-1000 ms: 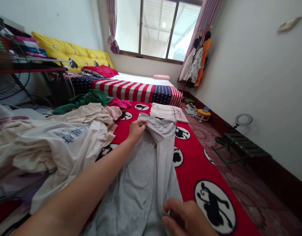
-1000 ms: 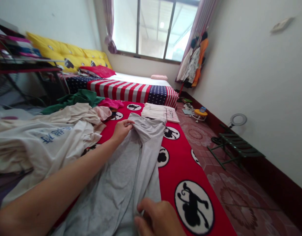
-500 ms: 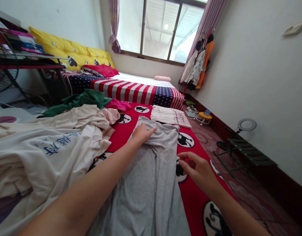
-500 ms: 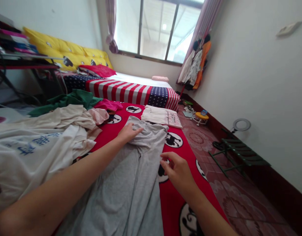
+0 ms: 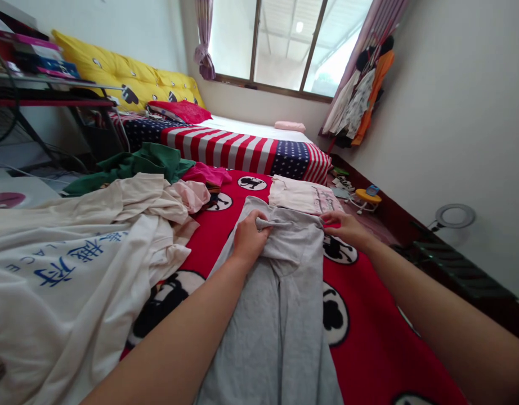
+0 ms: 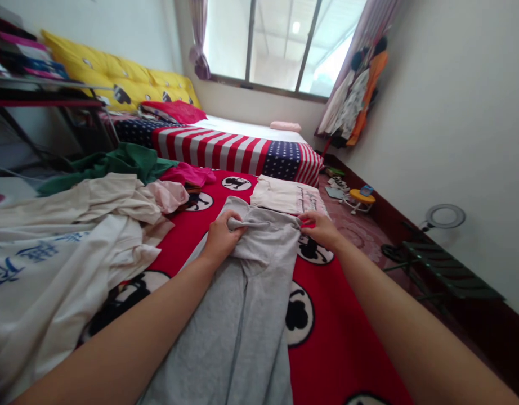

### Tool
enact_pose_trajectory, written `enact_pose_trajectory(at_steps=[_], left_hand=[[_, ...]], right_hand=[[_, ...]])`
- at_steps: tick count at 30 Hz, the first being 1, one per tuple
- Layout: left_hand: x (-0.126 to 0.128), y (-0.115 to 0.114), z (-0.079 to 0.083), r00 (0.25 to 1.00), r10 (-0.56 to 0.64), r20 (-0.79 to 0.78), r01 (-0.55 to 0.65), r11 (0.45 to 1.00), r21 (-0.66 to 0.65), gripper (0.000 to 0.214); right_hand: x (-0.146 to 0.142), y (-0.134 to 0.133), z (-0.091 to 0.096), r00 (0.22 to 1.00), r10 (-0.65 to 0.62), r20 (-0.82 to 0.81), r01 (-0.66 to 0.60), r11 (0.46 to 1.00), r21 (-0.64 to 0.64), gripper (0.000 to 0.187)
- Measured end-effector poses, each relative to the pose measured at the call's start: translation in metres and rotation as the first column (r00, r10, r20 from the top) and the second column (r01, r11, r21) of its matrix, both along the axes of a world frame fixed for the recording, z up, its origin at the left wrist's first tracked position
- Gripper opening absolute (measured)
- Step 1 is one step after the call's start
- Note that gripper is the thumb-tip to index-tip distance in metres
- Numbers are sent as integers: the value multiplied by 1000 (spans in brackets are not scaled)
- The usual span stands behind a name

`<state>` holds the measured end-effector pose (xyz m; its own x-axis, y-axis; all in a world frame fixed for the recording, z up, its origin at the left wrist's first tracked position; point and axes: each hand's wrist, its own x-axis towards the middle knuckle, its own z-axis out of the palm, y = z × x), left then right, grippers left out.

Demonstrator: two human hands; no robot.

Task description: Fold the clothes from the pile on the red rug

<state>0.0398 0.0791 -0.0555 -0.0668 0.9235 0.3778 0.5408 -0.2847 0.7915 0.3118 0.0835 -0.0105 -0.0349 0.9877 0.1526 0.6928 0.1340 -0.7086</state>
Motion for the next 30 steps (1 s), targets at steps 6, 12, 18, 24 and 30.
enact_pose_trajectory(at_steps=[6,12,18,24,30], left_hand=[[-1,5,0,991,0,133,-11,997,75,38],[-4,6,-1,988,-64,143,38,984,175,47],[-5,7,-3,999,6,-50,-4,999,42,37],[-4,7,-4,959,54,-277,-68,997,-41,44],[-3,7,-6,957,67,-282,-71,997,-4,54]], right_hand=[[21,13,4,926,-116,-359,54,982,-179,19],[5,22,-10,888,-202,-414,227,974,10,26],[-3,33,-26,909,-415,36,392,883,259,19],[-10,25,-34,671,-438,598,360,898,254,24],[-51,35,-8,756,-446,479,320,890,324,24]])
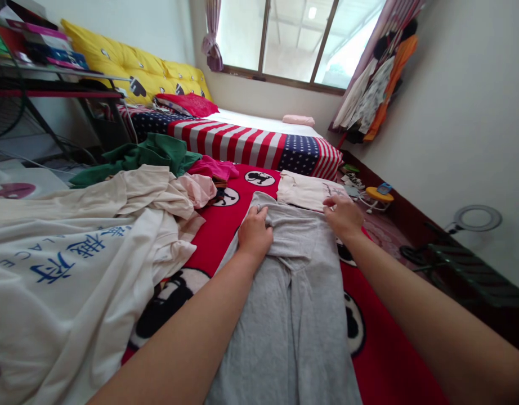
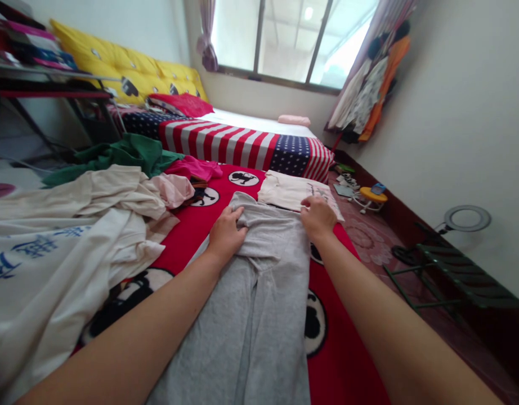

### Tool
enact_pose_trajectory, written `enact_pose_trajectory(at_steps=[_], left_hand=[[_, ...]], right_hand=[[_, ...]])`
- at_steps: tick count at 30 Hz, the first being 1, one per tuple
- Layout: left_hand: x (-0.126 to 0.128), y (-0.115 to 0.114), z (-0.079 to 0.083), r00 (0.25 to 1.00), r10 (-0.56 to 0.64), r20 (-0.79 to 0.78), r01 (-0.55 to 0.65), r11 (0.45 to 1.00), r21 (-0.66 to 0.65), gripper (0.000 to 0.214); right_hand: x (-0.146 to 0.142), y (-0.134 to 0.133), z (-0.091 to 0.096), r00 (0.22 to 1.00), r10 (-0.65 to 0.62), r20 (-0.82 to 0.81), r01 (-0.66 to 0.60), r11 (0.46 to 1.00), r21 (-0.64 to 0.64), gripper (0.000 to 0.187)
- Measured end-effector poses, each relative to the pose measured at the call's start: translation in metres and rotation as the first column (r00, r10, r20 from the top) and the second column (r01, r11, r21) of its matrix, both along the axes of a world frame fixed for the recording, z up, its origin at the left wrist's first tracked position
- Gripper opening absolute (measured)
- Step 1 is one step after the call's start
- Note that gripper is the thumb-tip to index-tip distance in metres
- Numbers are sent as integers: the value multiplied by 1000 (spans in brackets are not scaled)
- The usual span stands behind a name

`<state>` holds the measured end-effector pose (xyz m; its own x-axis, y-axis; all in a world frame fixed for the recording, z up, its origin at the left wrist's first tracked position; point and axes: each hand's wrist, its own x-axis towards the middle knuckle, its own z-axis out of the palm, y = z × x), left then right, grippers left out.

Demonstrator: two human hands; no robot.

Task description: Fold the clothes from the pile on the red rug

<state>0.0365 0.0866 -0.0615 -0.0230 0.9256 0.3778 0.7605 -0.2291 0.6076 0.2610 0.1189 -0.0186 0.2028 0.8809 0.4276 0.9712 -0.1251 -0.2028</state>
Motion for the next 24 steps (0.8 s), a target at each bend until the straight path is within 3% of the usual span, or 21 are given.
enact_pose_trajectory(at_steps=[3,6,10,17,24], left_hand=[[0,1,-1,1000,-20,22,19,999,28,61],[-1,2,0,998,-47,31,45,998,45,67],[0,0,2,998,-58,39,56,998,37,74],[-1,1,2,998,23,56,-24,1000,6,83],[-1,1,3,997,57,47,-54,997,-63,82]], right_hand=[[-31,9,2,960,262,-100,-269,960,-72,29],[-55,19,-4,909,371,-192,-397,909,-124,44],[-67,33,-11,906,320,-277,-359,928,-103,25],[-71,39,-20,943,212,-256,-240,967,-86,20],[-96,36,-2,968,141,-207,-157,985,-66,29]])
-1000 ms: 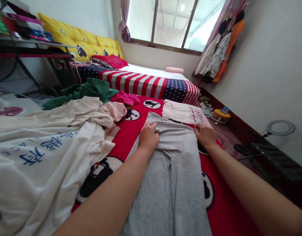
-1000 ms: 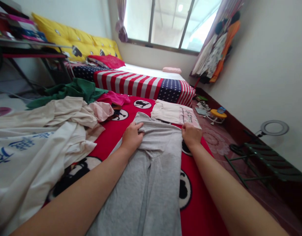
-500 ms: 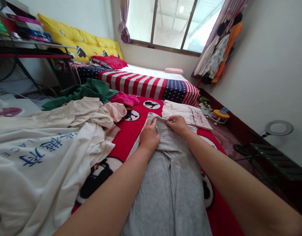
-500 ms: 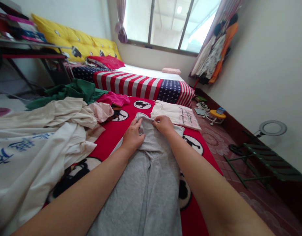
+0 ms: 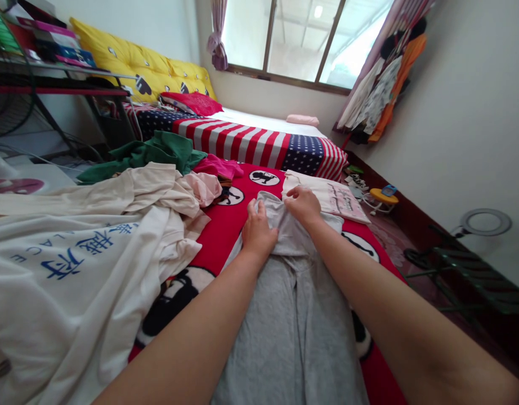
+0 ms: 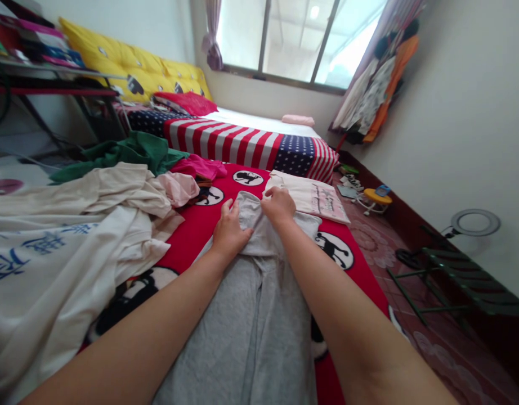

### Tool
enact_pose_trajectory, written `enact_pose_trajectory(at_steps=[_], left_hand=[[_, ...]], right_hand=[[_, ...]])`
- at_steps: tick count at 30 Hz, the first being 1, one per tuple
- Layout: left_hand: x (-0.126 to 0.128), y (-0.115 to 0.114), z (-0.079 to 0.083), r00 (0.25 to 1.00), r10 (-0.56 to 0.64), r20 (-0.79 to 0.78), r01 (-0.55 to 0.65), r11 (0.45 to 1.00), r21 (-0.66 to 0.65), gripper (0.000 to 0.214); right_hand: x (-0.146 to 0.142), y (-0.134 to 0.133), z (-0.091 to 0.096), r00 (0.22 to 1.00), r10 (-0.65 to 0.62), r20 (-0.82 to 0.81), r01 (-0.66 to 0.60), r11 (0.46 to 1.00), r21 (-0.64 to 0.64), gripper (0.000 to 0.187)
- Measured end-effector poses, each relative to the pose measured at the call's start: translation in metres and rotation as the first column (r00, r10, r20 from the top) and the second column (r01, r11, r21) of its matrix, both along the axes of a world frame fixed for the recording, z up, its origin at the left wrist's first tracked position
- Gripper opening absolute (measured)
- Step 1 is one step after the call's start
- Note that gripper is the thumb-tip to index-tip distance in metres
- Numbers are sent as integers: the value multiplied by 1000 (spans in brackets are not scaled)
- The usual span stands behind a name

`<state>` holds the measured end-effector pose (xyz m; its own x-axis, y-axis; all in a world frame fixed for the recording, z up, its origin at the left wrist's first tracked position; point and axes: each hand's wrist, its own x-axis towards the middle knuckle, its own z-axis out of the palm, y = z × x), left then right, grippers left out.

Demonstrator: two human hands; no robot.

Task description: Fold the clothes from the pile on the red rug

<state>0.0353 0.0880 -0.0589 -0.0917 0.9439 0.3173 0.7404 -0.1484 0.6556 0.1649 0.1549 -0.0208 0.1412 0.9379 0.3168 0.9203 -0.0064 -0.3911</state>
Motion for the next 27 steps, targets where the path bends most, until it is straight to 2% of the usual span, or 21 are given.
enact_pose_trajectory(at_steps=[4,7,10,12,14,16,19,22,27], left_hand=[[0,-2,0,1000,11,-6,-10,1000,23,81],[0,-7,3,998,23,-61,-17,995,102,78],[0,-12,10,989,17,-147,25,961,276,58],[1,-14,13,982,-73,-172,127,936,328,37],[1,-13,12,967,-176,-183,220,940,259,28],[2,-12,9,952,-216,-215,247,960,128,30],[2,-9,3,922,-237,-306,251,968,8,42],[0,-5,1,898,-277,-340,285,958,-30,44],[-6,-1,-3,909,-324,-263,331,943,-18,40]], right_hand=[[-16,3,0,995,92,21,-90,992,-83,31],[-20,8,-7,994,108,-19,-109,991,-79,15],[-19,13,-12,973,101,-209,-106,994,-14,12],[-15,14,-14,929,129,-347,-143,990,-16,16],[-8,9,-14,895,156,-419,-190,981,-41,23],[4,-3,-12,865,171,-473,-215,976,-40,27],[29,-40,-9,840,251,-481,-253,965,62,25],[55,-96,-9,851,315,-419,-275,949,154,19],[82,-203,-9,863,219,-455,-186,976,117,19]])
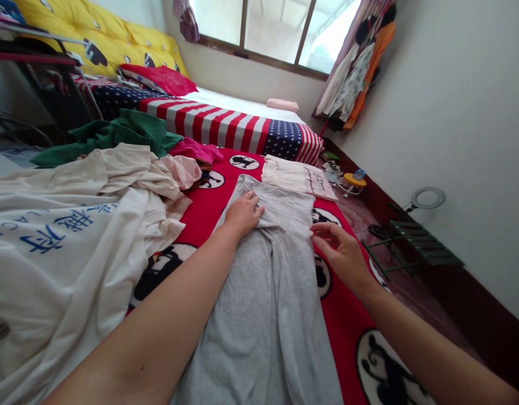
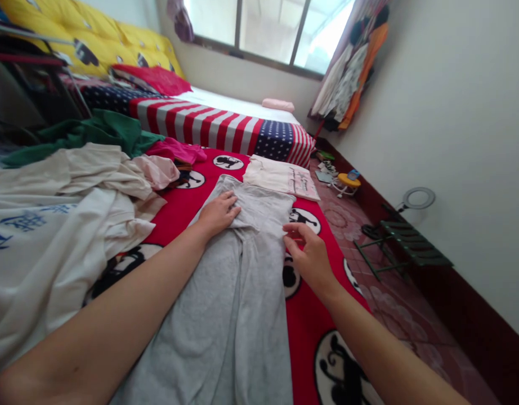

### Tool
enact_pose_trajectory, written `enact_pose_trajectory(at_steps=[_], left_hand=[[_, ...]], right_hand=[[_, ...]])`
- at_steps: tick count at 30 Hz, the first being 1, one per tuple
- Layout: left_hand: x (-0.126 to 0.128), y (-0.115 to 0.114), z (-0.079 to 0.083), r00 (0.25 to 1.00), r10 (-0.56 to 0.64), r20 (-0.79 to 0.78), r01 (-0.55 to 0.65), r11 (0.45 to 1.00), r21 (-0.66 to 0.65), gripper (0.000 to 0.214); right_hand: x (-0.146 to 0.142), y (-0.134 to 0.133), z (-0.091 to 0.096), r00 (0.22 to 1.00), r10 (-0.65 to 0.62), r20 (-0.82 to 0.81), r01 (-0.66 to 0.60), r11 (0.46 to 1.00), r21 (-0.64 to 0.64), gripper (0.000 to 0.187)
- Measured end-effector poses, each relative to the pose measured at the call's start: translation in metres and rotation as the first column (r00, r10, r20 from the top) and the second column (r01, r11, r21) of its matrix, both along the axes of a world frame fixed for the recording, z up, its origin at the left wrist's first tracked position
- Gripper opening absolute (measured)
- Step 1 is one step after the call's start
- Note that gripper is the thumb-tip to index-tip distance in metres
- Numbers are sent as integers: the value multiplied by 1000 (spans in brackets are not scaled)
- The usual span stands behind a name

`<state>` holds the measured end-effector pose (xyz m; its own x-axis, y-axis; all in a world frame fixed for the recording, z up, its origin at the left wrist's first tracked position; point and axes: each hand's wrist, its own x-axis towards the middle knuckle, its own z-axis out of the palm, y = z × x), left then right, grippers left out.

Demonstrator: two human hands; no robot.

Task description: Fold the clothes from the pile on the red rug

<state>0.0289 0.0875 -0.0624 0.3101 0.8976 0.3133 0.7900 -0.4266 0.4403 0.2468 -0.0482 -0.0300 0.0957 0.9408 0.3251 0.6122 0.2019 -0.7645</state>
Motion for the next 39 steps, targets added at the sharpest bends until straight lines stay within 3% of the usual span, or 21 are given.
enact_pose_trajectory(at_steps=[7,10,13,15,18,21,25,29,33,39], left_hand=[[2,-1,0,999,-41,-28,41,999,-2,43],[-1,-8,9,997,-69,-29,68,997,-37,46],[-8,-29,23,989,-149,12,148,989,13,46],[-13,-55,33,947,-319,50,316,947,62,36],[-22,-106,45,783,-614,97,612,789,59,30],[-30,-152,49,676,-735,55,736,676,-31,40],[-34,-184,45,641,-766,-40,758,641,-121,44],[-35,-189,34,653,-756,-47,749,654,-107,23],[-33,-186,30,666,-746,-8,741,663,-104,30],[-1,-162,39,823,-568,-26,569,821,51,37]], right_hand=[[6,-124,7,998,23,60,-10,978,-207,17],[1,-164,10,990,70,123,-31,955,-296,18],[-7,-195,16,972,138,191,-58,926,-372,17],[-14,-210,22,958,173,229,-62,904,-424,14],[-24,-226,31,938,223,266,-59,857,-511,9],[-32,-234,35,931,229,285,-46,848,-528,10],[-40,-238,29,927,214,307,-35,866,-499,16],[-39,-228,20,917,239,320,-83,897,-433,13],[-26,-199,11,916,132,378,-4,947,-320,19],[-24,-145,-1,886,-75,458,209,945,-250,16]])
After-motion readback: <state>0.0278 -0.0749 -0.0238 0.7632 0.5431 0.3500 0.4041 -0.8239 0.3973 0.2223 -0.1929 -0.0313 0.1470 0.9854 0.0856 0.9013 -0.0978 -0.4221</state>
